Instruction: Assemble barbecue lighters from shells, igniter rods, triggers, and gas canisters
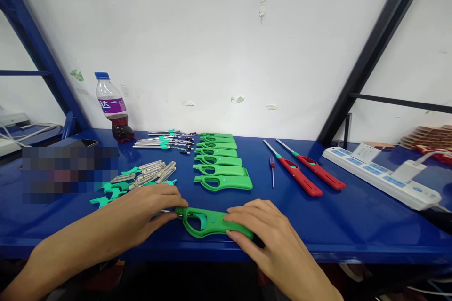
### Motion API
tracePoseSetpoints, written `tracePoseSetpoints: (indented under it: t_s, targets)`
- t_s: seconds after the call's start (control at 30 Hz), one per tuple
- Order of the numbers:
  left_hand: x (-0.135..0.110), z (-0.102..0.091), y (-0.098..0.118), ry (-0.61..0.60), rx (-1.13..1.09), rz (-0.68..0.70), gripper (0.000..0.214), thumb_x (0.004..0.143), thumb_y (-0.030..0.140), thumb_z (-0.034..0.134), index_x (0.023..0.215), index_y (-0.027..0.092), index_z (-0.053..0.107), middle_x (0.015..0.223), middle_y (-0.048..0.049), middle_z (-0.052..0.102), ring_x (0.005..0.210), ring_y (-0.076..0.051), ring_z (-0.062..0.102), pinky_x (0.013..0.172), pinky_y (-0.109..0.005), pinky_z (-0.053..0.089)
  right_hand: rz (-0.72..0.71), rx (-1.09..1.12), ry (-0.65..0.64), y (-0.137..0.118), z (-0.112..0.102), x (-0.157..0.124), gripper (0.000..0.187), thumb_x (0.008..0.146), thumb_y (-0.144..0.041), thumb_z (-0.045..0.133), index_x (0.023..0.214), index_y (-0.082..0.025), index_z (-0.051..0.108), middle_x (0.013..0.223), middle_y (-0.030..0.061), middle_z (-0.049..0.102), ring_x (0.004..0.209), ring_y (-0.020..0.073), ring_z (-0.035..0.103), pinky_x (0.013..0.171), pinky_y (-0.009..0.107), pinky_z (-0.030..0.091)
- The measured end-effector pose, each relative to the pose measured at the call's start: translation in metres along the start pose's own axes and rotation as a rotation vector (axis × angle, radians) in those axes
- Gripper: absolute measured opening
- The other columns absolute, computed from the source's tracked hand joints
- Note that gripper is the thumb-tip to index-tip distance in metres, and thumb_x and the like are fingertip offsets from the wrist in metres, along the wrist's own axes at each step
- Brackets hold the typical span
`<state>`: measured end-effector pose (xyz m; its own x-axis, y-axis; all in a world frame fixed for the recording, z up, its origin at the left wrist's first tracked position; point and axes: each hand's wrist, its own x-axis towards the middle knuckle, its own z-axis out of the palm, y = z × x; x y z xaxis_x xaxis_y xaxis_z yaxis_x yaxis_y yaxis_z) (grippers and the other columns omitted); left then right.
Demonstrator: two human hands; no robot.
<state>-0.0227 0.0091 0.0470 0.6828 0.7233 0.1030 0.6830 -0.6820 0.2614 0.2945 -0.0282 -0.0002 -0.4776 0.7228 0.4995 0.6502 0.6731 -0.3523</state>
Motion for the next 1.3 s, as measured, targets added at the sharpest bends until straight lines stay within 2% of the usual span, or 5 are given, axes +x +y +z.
tracePoseSetpoints:
  t_s: [0.17, 0.33, 0.8, 1.13, 1.3]
  targets:
    - [0.000, -0.003, 0.001, 0.020, -0.009, 0.010, 0.027, 0.106, 0.014, 0.060, 0.122, 0.031, 0.074, 0.117, -0.0007, 0.076, 0.105, -0.022, 0.071, 0.092, -0.034, 0.049, 0.019, 0.009, -0.010, -0.002, -0.001, 0.001, 0.020, 0.106, -0.035, 0.069, 0.124, -0.036, 0.077, 0.123, -0.0002, 0.081, 0.113, 0.0219, 0.074, 0.096, 0.035, 0.062]
    - [0.002, -0.005, 0.005, -0.021, -0.008, -0.009, 0.027, 0.105, 0.010, 0.058, 0.115, 0.028, 0.075, 0.110, -0.0016, 0.076, 0.101, -0.023, 0.072, 0.088, -0.034, 0.050, 0.028, 0.012, -0.028, -0.001, 0.001, 0.000, 0.023, 0.106, -0.034, 0.069, 0.127, -0.036, 0.077, 0.125, 0.0009, 0.080, 0.115, 0.0230, 0.074, 0.099, 0.037, 0.062]
    - [0.002, 0.001, 0.002, 0.013, -0.011, 0.035, 0.027, 0.104, 0.010, 0.056, 0.112, 0.028, 0.076, 0.107, -0.0039, 0.075, 0.097, -0.022, 0.073, 0.086, -0.031, 0.051, 0.026, 0.004, -0.055, 0.001, 0.005, -0.003, 0.030, 0.107, -0.035, 0.067, 0.137, -0.038, 0.074, 0.129, 0.0005, 0.079, 0.117, 0.0236, 0.072, 0.102, 0.041, 0.062]
    - [0.004, 0.010, 0.000, -0.013, -0.036, -0.080, 0.031, 0.098, 0.002, 0.053, 0.091, 0.026, 0.070, 0.096, -0.0007, 0.069, 0.091, -0.021, 0.067, 0.074, -0.032, 0.042, 0.063, 0.056, -0.057, -0.005, 0.002, 0.001, 0.027, 0.107, -0.038, 0.066, 0.131, -0.037, 0.078, 0.126, 0.0031, 0.080, 0.113, 0.0244, 0.074, 0.098, 0.040, 0.065]
    - [0.003, 0.007, 0.001, 0.030, -0.112, -0.112, 0.029, 0.097, 0.002, 0.058, 0.097, 0.027, 0.074, 0.097, 0.0005, 0.071, 0.093, -0.020, 0.068, 0.078, -0.031, 0.045, 0.119, 0.050, -0.115, -0.009, -0.001, 0.003, 0.026, 0.110, -0.038, 0.062, 0.130, -0.036, 0.077, 0.128, 0.0039, 0.077, 0.116, 0.0246, 0.072, 0.102, 0.042, 0.062]
